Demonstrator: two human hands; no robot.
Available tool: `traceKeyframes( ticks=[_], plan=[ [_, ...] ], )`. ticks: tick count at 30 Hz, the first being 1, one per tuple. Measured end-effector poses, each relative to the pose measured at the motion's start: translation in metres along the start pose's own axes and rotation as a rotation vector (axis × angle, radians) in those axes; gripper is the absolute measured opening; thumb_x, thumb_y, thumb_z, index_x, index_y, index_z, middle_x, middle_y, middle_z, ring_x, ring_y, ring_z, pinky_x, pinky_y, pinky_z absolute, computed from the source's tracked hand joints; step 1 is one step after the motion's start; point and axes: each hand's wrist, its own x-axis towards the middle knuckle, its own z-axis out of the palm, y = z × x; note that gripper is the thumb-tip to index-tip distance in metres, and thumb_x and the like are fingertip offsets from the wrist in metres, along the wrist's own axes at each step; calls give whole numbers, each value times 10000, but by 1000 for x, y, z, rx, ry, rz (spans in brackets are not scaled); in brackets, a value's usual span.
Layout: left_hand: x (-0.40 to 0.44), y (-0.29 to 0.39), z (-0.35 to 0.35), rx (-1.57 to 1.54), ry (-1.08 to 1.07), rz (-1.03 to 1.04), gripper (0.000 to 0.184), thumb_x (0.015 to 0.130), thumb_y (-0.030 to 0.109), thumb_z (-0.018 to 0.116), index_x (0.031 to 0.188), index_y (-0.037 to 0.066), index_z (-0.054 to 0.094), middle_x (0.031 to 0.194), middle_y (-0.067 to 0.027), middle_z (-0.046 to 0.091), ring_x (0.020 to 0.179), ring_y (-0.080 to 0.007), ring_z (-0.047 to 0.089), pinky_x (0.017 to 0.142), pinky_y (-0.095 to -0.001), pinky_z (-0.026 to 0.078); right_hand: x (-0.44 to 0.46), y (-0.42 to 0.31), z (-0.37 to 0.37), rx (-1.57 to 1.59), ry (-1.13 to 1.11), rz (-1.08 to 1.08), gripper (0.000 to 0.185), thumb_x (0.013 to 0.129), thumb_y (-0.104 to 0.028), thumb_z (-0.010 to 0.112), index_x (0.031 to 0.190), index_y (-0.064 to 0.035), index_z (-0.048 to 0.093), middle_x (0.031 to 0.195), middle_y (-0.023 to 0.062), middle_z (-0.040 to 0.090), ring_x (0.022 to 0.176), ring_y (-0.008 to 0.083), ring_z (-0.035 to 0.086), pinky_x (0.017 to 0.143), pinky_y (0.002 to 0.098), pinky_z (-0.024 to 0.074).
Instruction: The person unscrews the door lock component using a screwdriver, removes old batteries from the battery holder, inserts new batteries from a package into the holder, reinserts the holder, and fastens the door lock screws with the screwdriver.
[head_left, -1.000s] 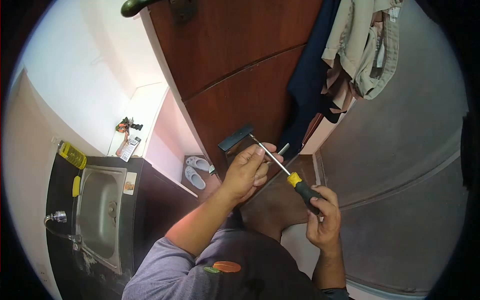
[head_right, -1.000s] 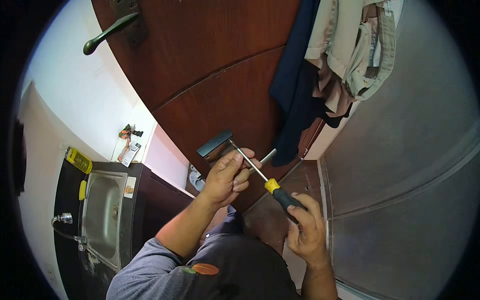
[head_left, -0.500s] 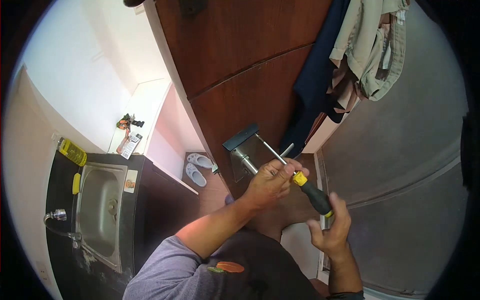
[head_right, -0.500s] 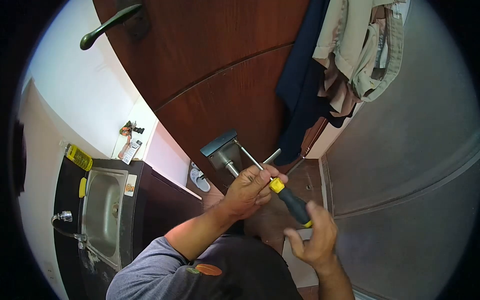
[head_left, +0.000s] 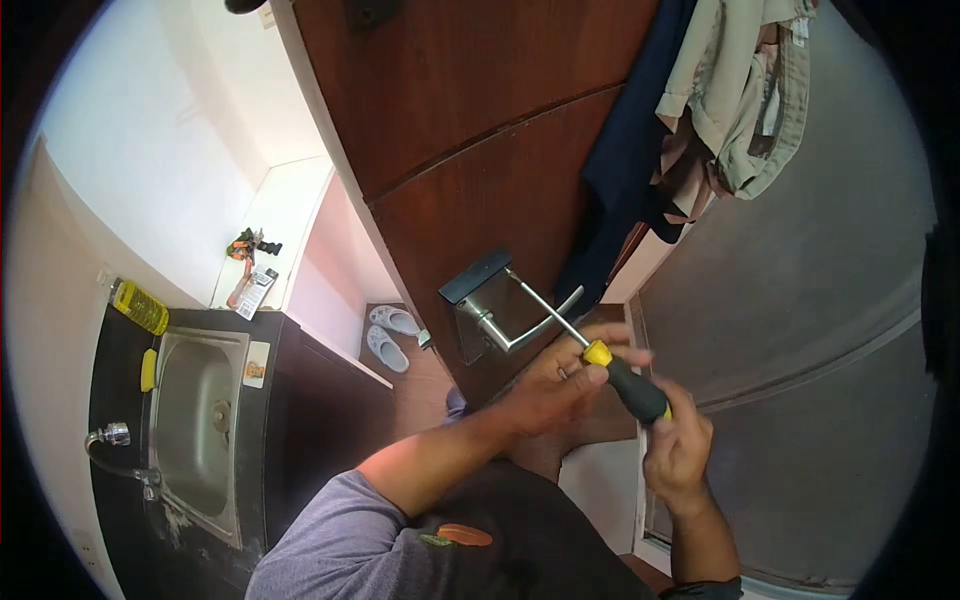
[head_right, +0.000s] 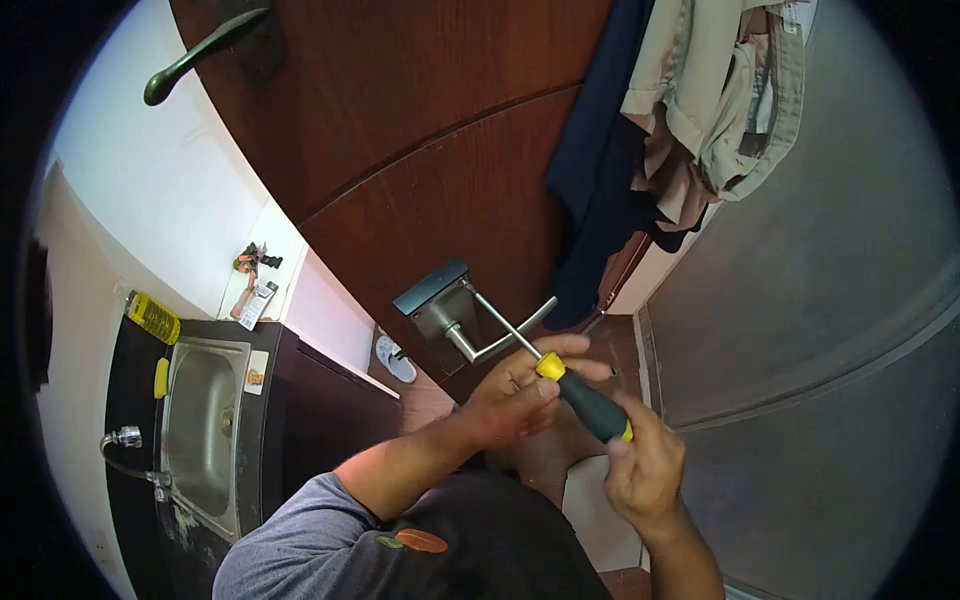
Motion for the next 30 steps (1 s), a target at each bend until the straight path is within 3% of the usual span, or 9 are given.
traceKeyframes(
  ticks=[3, 8, 10, 11, 13, 18, 20, 25, 30],
  plan=[
    [-2, -2, -5, 85, 23, -9, 541, 986, 342, 543, 1392, 34, 362, 1308, -172, 573, 499, 7, 413, 469, -155, 367, 11, 5, -1, -303, 30, -475, 390, 940, -290, 569, 1097, 66, 595, 823, 183, 625, 625, 322, 552, 629, 402, 437],
    [1, -1, -5, 56, 30, -9, 532, 993, 348, 528, 1393, 38, 362, 1306, -166, 576, 481, 5, 401, 449, -162, 353, 6, 0, -10, 72, -220, 274, 327, 911, -223, 595, 1087, 53, 599, 763, 140, 609, 640, 312, 544, 665, 407, 433],
    [3, -5, -2, 123, 162, -89, 502, 1004, 327, 509, 1386, 33, 367, 1303, -168, 576, 487, 8, 404, 457, -153, 353, 15, -3, -5, -375, 66, -518, 298, 931, -203, 544, 1060, 58, 607, 647, 108, 570, 610, 301, 532, 639, 398, 434],
    [2, -3, -1, 121, 160, -88, 502, 1004, 327, 509, 1386, 33, 367, 1303, -168, 576, 487, 8, 404, 457, -153, 353, 11, -4, -6, -379, 66, -518, 298, 931, -203, 544, 1060, 58, 607, 647, 108, 570, 610, 301, 532, 639, 398, 434],
    [3, 14, 9, -132, -37, 5, 519, 1016, 303, 483, 1428, 31, 323, 1339, -174, 548, 506, 7, 407, 467, -149, 359, 0, -4, -11, 293, -161, 513, 260, 931, -181, 530, 1014, 53, 608, 562, 83, 529, 553, 287, 520, 574, 384, 432],
    [8, 6, -7, 115, -18, 2, 558, 1024, 282, 459, 1482, 42, 250, 1386, -181, 508, 520, -5, 408, 466, -153, 361, 15, 13, 4, -263, 296, -421, 236, 894, -222, 616, 851, 10, 616, 570, 89, 556, 501, 272, 545, 477, 375, 415],
    [8, 13, 9, 39, 81, 87, 452, 1028, 277, 452, 1399, 31, 373, 1299, -187, 574, 494, -11, 398, 464, -158, 367, 2, 17, 0, -70, -292, 42, 224, 819, -232, 696, 822, -16, 636, 634, 113, 597, 565, 301, 582, 518, 384, 439],
    [1, 8, -4, 114, 92, 28, 392, 1028, 282, 455, 1327, 29, 438, 1198, -188, 618, 484, -20, 387, 458, -169, 371, 16, -9, -5, -4, -142, 184, 271, 744, -214, 776, 851, -10, 632, 695, 147, 603, 622, 342, 591, 578, 390, 466],
    [-1, -2, -8, 175, 103, 3, 411, 1026, 287, 459, 1350, 38, 413, 1180, -173, 621, 491, -23, 390, 457, -167, 366, 8, 2, -14, -311, 87, -426, 384, 811, -204, 735, 1015, 86, 588, 790, 181, 589, 647, 308, 584, 576, 384, 447]
  ],
)
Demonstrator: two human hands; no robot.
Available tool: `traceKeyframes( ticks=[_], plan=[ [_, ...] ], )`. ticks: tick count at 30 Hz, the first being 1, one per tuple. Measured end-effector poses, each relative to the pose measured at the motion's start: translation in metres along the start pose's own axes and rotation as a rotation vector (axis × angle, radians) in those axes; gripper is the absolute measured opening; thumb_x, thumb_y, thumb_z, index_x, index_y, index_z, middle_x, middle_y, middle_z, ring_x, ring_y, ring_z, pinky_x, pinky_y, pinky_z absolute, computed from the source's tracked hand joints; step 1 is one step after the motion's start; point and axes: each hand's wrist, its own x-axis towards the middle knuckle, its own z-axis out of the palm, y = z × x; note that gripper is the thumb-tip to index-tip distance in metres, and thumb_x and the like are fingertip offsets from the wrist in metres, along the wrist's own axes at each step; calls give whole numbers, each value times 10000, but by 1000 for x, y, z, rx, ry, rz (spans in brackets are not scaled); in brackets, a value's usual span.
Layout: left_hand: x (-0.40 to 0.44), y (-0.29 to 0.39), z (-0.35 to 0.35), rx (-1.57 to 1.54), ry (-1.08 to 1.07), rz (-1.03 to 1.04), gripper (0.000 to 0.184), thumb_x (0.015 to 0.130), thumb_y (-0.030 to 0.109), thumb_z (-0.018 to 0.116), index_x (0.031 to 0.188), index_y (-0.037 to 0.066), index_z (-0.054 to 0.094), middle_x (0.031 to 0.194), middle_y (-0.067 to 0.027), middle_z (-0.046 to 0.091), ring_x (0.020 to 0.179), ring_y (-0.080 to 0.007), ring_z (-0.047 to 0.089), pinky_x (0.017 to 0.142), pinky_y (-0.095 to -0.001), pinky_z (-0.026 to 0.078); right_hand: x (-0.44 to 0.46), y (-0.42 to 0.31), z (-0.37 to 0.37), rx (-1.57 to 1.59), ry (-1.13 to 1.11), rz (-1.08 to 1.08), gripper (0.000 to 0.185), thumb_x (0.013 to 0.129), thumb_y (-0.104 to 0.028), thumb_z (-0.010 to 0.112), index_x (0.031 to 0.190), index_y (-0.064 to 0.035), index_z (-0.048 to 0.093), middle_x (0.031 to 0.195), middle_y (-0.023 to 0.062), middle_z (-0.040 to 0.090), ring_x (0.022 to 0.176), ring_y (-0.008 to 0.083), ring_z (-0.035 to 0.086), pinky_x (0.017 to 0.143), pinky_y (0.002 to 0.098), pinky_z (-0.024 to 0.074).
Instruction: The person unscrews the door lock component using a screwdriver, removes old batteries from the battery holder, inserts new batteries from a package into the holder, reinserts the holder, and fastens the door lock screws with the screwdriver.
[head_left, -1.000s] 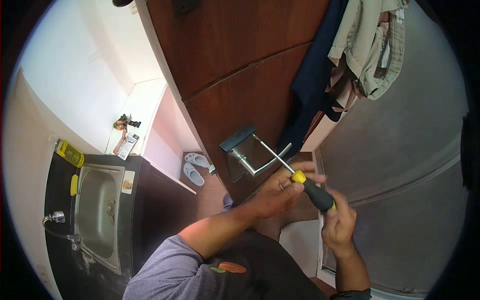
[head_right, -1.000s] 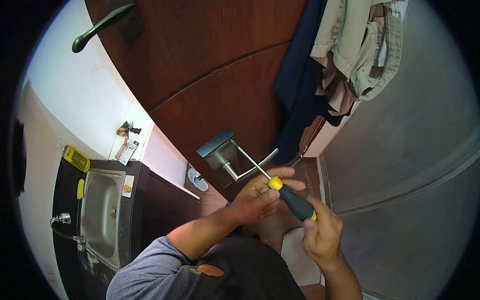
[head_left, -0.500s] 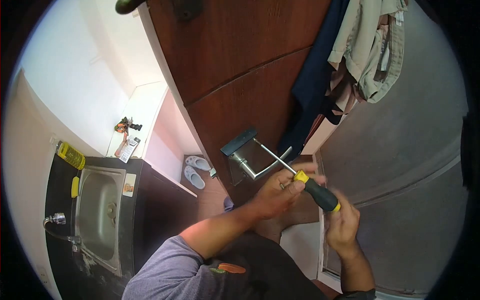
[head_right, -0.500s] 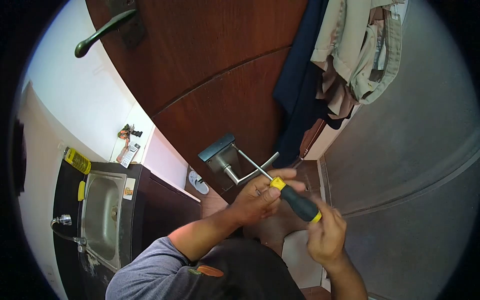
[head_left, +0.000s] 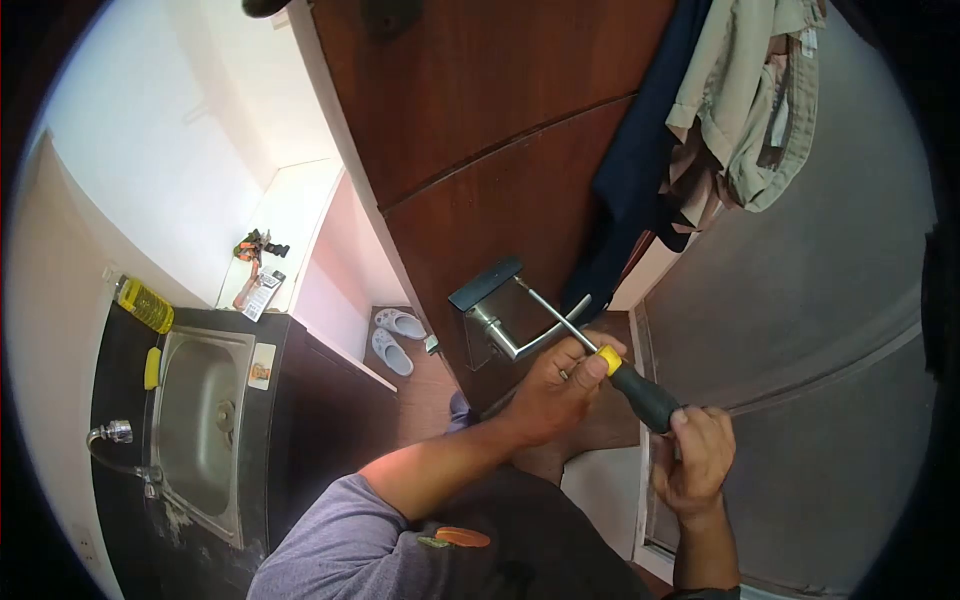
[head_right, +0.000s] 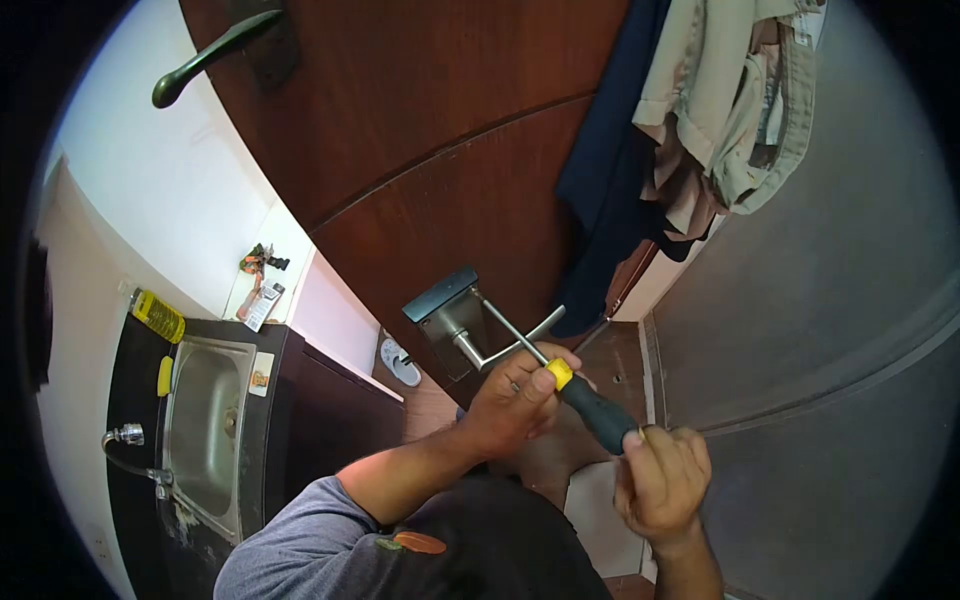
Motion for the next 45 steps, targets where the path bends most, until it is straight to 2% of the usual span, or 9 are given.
traceKeyframes(
  ticks=[6, 11, 13, 17, 21, 28, 31, 35, 45],
  plan=[
    [2, 1, 3, -174, -132, 29, 461, 1017, 286, 479, 1393, 55, 346, 1241, -132, 603, 516, -17, 399, 468, -150, 360, -14, -11, -4, 515, -221, 756, 319, 957, -265, 583, 1003, 48, 618, 705, 115, 602, 579, 225, 580, 546, 349, 442],
    [1, 12, 10, -198, -11, -54, 447, 1013, 288, 497, 1381, 63, 382, 1242, -128, 611, 516, -5, 402, 469, -148, 352, -7, -10, 11, 65, -26, 87, 327, 972, -280, 556, 1002, 38, 625, 711, 134, 602, 608, 230, 602, 569, 349, 469],
    [0, 14, 10, -372, -46, -52, 427, 1011, 297, 503, 1359, 68, 411, 1228, -123, 621, 514, -2, 403, 470, -148, 353, -17, -10, 5, 527, -286, 856, 295, 888, -204, 650, 1065, 28, 605, 838, 169, 617, 683, 306, 604, 633, 398, 479],
    [2, -4, 1, -184, -28, -49, 483, 1012, 280, 503, 1418, 60, 361, 1284, -124, 592, 522, 0, 395, 480, -146, 348, -6, -4, 25, 58, 109, -50, 316, 967, -262, 549, 955, 48, 607, 708, 119, 575, 577, 291, 549, 563, 382, 455],
    [0, 4, 5, -253, -37, -15, 508, 1009, 271, 509, 1440, 66, 335, 1294, -126, 585, 525, -2, 393, 485, -149, 357, -21, -1, 8, 567, -309, 875, 273, 879, -161, 642, 1054, 36, 571, 840, 156, 588, 645, 296, 566, 588, 359, 452],
    [-3, 4, 5, -287, -22, -34, 529, 1015, 222, 489, 1474, 67, 277, 1342, -130, 543, 510, -10, 386, 486, -157, 373, -5, -12, 20, 142, -3, 230, 329, 969, -255, 527, 1075, 40, 626, 668, 117, 596, 602, 220, 608, 586, 326, 492],
    [-4, 2, 0, -235, -53, -51, 515, 1020, 212, 475, 1474, 71, 278, 1346, -120, 541, 522, -8, 389, 488, -157, 373, -8, -5, -1, 670, -448, 1002, 352, 918, -198, 595, 1163, 55, 583, 917, 186, 661, 748, 307, 661, 689, 350, 516],
    [-2, 8, 12, -104, 145, -201, 496, 1025, 196, 455, 1474, 78, 279, 1349, -107, 541, 528, 1, 386, 498, -153, 377, -3, -21, 19, 275, 16, 309, 392, 962, -288, 558, 1136, 62, 586, 831, 167, 653, 697, 258, 654, 644, 325, 510],
    [-2, 16, 12, -190, 18, -41, 491, 1024, 244, 463, 1461, 94, 299, 1322, -103, 565, 550, -8, 408, 503, -155, 386, -12, -24, 18, 294, -30, 488, 540, 976, -455, 492, 970, 73, 603, 736, 167, 599, 603, 334, 606, 545, 380, 466]
  ],
)
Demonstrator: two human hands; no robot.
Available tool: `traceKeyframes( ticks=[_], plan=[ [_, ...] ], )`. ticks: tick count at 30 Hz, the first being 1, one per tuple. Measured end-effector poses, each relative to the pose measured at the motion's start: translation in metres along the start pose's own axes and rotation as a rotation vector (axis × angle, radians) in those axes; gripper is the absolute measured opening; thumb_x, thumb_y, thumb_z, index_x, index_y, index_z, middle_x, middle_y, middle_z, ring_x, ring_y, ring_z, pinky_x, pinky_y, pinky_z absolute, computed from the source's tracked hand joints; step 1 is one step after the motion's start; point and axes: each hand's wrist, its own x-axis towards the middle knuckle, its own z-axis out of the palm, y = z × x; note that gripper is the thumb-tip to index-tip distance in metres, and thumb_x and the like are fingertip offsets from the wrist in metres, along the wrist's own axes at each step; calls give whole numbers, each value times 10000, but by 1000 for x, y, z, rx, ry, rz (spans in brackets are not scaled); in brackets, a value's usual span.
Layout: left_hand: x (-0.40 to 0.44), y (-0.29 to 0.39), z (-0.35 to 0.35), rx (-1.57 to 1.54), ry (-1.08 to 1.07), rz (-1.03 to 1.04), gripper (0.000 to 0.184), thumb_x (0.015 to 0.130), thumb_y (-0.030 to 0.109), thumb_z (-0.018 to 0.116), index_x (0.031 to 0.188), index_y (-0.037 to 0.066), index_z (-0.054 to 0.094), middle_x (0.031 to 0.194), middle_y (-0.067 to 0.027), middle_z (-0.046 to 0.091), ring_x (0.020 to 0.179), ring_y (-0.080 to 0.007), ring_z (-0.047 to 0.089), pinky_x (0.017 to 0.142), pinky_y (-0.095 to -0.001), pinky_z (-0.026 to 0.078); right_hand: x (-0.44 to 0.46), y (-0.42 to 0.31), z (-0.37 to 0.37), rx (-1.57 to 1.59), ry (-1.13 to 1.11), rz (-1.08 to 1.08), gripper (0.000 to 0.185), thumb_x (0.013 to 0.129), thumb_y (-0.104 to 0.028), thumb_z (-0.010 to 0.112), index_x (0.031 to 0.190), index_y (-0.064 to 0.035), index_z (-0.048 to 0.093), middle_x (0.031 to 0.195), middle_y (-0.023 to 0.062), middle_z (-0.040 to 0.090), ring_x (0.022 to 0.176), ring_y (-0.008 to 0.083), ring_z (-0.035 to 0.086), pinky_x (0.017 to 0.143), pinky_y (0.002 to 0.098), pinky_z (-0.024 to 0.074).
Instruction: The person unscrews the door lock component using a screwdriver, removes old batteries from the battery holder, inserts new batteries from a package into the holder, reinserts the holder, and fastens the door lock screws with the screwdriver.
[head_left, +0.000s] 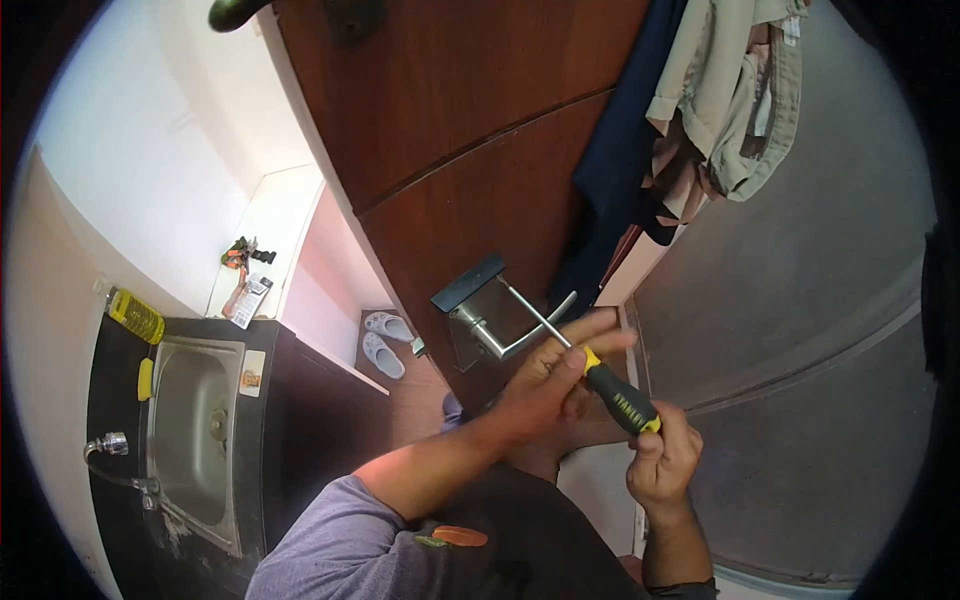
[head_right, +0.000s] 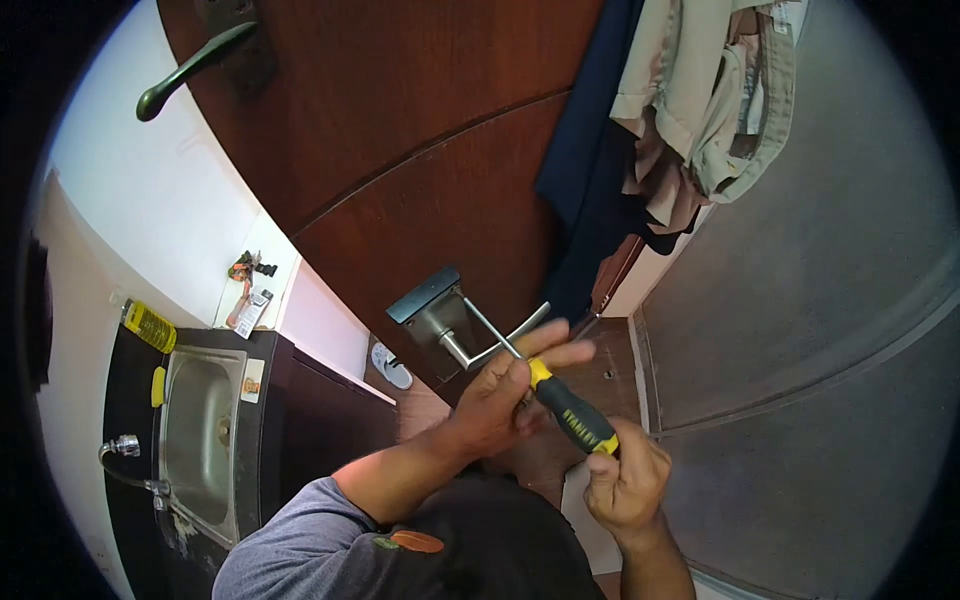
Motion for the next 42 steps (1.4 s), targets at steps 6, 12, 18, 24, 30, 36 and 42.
traceKeyframes(
  ticks=[6, 12, 18, 24, 30, 36, 42],
  plan=[
    [1, -10, -13, -1, -58, 43, 496, 1023, 310, 465, 1441, 85, 322, 1259, -111, 605, 539, -5, 417, 492, -153, 380, 11, 5, 5, -134, 159, -303, 598, 966, -501, 484, 1000, 83, 607, 804, 188, 625, 626, 330, 600, 562, 382, 462],
    [-3, -2, -7, -42, -67, 9, 511, 1022, 316, 470, 1449, 85, 312, 1304, -129, 567, 541, -7, 409, 488, -150, 374, 12, 7, 1, -104, 78, -247, 601, 947, -501, 525, 1012, 90, 613, 793, 194, 626, 646, 343, 610, 575, 390, 468],
    [-3, -6, -9, -115, -92, 72, 525, 1011, 279, 507, 1459, 99, 302, 1355, -136, 525, 543, -16, 392, 507, -159, 381, 6, 6, 6, -62, 148, -156, 620, 934, -524, 537, 1048, 83, 598, 805, 188, 631, 665, 354, 624, 611, 396, 487],
    [-2, 1, -1, -114, -31, 43, 477, 1013, 265, 501, 1429, 102, 335, 1320, -124, 546, 541, -19, 380, 508, -165, 379, 0, 11, -4, -3, -13, -35, 571, 923, -491, 583, 1075, 60, 584, 875, 207, 623, 717, 352, 622, 648, 390, 498],
    [0, -13, -14, -8, -15, 66, 430, 1019, 259, 482, 1394, 92, 354, 1309, -121, 551, 536, -14, 381, 507, -165, 380, 13, -2, 5, -79, 187, -241, 468, 937, -409, 589, 1001, 54, 611, 767, 177, 610, 633, 348, 596, 587, 395, 466],
    [-1, -4, -12, 4, -7, 22, 414, 1024, 251, 467, 1386, 84, 357, 1309, -123, 550, 531, -15, 375, 507, -163, 376, 15, 9, -1, -93, 4, -241, 411, 943, -353, 583, 1038, 45, 615, 825, 195, 617, 669, 353, 606, 601, 388, 472],
    [-2, -3, -10, -87, -19, 69, 320, 1035, 223, 435, 1315, 68, 422, 1277, -133, 565, 513, -17, 362, 498, -169, 373, 3, 1, 1, 164, -13, 100, 392, 961, -316, 550, 1053, 62, 597, 807, 189, 616, 675, 308, 623, 603, 355, 480]
  ],
)
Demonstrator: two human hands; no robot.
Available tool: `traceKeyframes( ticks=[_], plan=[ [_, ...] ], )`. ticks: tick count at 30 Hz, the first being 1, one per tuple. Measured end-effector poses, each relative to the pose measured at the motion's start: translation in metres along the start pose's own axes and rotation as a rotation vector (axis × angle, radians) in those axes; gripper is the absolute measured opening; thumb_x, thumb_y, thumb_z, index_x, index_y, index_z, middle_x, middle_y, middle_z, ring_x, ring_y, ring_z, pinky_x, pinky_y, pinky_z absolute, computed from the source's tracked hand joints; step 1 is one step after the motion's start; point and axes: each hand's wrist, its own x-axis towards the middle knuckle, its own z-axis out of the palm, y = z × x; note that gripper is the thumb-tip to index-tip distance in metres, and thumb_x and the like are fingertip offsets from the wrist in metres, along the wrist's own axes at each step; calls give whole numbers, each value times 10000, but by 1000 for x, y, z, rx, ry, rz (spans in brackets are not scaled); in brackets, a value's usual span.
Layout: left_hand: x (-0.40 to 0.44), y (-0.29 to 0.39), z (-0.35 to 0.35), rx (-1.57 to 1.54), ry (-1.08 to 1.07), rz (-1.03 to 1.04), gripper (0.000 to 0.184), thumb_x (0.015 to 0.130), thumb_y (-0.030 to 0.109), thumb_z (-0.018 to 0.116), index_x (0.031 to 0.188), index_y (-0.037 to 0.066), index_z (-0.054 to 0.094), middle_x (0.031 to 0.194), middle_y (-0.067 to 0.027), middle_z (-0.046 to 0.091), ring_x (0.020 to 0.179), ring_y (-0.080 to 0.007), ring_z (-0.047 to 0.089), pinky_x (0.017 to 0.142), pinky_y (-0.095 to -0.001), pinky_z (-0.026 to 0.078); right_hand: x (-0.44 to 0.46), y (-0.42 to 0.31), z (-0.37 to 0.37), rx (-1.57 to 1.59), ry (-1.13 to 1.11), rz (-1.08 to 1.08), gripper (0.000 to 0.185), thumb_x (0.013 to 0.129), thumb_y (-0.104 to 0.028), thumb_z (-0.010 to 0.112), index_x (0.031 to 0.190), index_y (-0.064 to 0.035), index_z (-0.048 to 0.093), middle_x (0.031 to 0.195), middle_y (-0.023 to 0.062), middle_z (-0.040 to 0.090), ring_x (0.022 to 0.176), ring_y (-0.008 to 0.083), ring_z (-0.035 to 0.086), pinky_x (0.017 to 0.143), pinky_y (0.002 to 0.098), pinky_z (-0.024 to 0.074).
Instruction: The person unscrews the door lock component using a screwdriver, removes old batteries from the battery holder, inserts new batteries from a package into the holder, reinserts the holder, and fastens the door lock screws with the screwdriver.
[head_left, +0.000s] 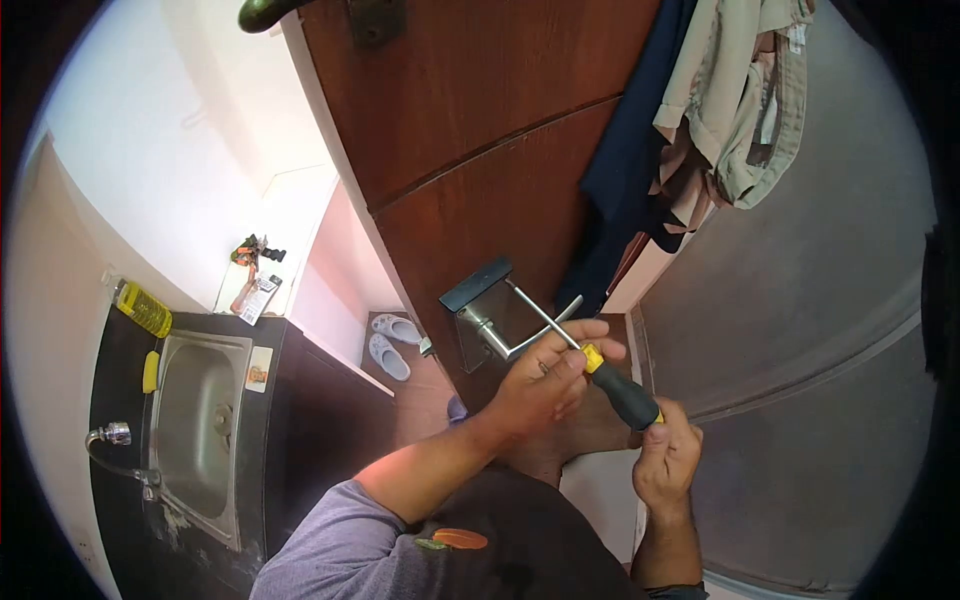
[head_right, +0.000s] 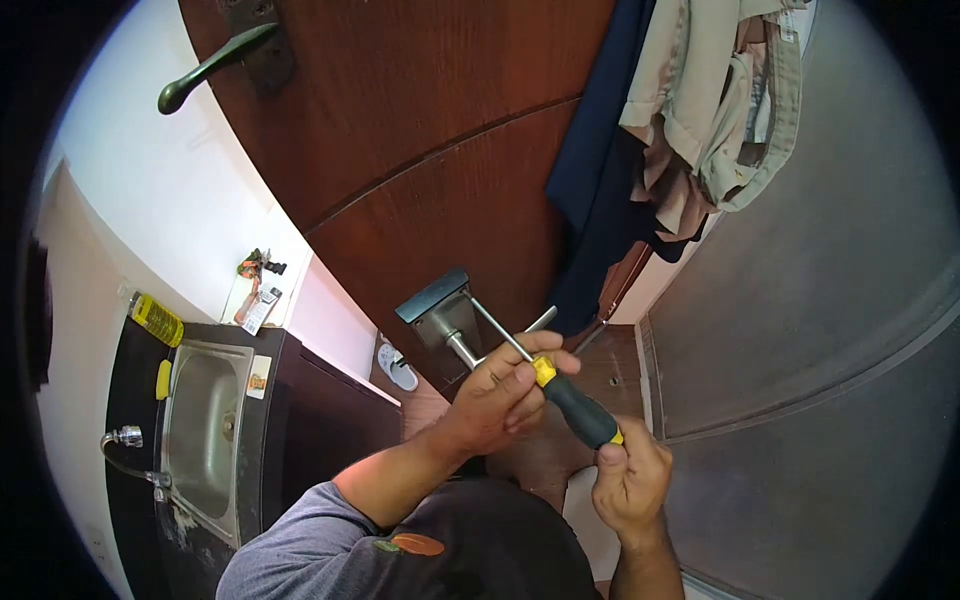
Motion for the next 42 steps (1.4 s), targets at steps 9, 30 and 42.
traceKeyframes(
  ticks=[9, 30, 42],
  plan=[
    [-1, 4, -2, 95, 29, -20, 340, 1046, 229, 403, 1339, 55, 417, 1215, -141, 591, 517, -13, 353, 495, -165, 365, 5, -8, 4, -30, 9, 49, 395, 891, -236, 658, 1130, 63, 564, 959, 200, 654, 828, 331, 658, 758, 386, 508],
    [-13, 27, -31, -471, 53, 19, 255, 1045, 221, 372, 1182, 170, 580, 1247, -70, 622, 1188, -320, 585, 1071, -622, 362, -69, 16, -29, -18, 134, -25, 515, 915, -396, 635, 1093, 86, 601, 826, 161, 625, 716, 231, 619, 636, 308, 472],
    [-19, 20, -29, -471, -42, 56, 267, 1048, 228, 360, 1215, 171, 561, 1271, -76, 612, 1205, -321, 573, 1064, -651, 348, -63, 16, -41, -162, 89, -259, 378, 867, -230, 694, 1140, 19, 612, 882, 178, 611, 714, 281, 597, 629, 361, 478]
  ],
)
